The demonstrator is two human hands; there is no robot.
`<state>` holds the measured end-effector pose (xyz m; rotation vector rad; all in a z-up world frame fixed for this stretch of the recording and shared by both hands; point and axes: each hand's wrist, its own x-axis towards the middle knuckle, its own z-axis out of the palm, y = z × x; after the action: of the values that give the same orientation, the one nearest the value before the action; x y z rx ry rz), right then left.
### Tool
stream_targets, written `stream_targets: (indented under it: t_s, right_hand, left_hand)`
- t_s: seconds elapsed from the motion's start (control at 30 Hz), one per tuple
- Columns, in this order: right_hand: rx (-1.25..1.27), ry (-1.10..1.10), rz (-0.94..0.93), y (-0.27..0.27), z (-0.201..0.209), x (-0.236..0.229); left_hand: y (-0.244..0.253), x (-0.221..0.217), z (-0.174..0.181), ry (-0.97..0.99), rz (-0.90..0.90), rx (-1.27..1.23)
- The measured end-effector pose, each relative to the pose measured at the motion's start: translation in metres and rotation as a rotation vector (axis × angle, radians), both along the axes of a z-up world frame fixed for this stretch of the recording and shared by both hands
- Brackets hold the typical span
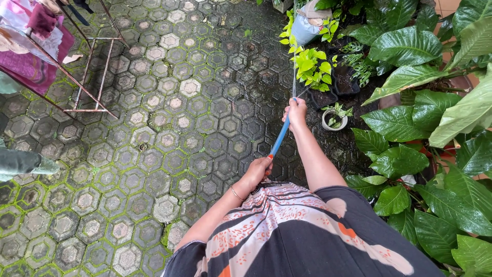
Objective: Watering various potted plants in a backyard using a garden hose.
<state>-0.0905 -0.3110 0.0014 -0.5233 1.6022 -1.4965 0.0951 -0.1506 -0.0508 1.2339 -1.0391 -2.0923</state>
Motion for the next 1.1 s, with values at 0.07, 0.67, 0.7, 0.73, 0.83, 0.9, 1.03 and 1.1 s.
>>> stream_targets:
  t_s: [0.07,0.67,0.7,0.73,0.83,0.9,1.03,1.1]
  right_hand:
    - [0.021,0.0,-0.006,0.003,-0.003,-0.001]
    - [0.091,-0.011,-0.088,0.015,-0.038,-0.021]
    - [0.085,-0.009,-0.087,0.015,-0.034,-0.021]
    - [0.086,-0.01,-0.09,0.017,-0.035,-0.021]
    - [0.099,0.003,-0.086,0.017,-0.047,-0.025]
    - [0.117,-0.018,-0.104,0.017,-0.069,-0.031]
    - [0.129,-0.002,-0.105,0.023,-0.063,-0.03]
    - [0.116,0.001,-0.105,0.023,-0.058,-0.029]
  left_hand:
    - [0.001,0.001,0.005,-0.009,-0.002,0.013]
    - [0.002,0.0,0.027,-0.034,-0.07,0.101]
    - [0.003,0.0,0.03,-0.039,-0.069,0.101]
    - [0.004,0.0,0.03,-0.04,-0.072,0.102]
    - [0.003,0.0,0.028,-0.035,-0.073,0.104]
    - [0.004,-0.001,0.021,-0.046,-0.088,0.11]
    - [0.006,0.0,0.024,-0.047,-0.101,0.115]
    - [0.007,0.001,0.024,-0.048,-0.097,0.116]
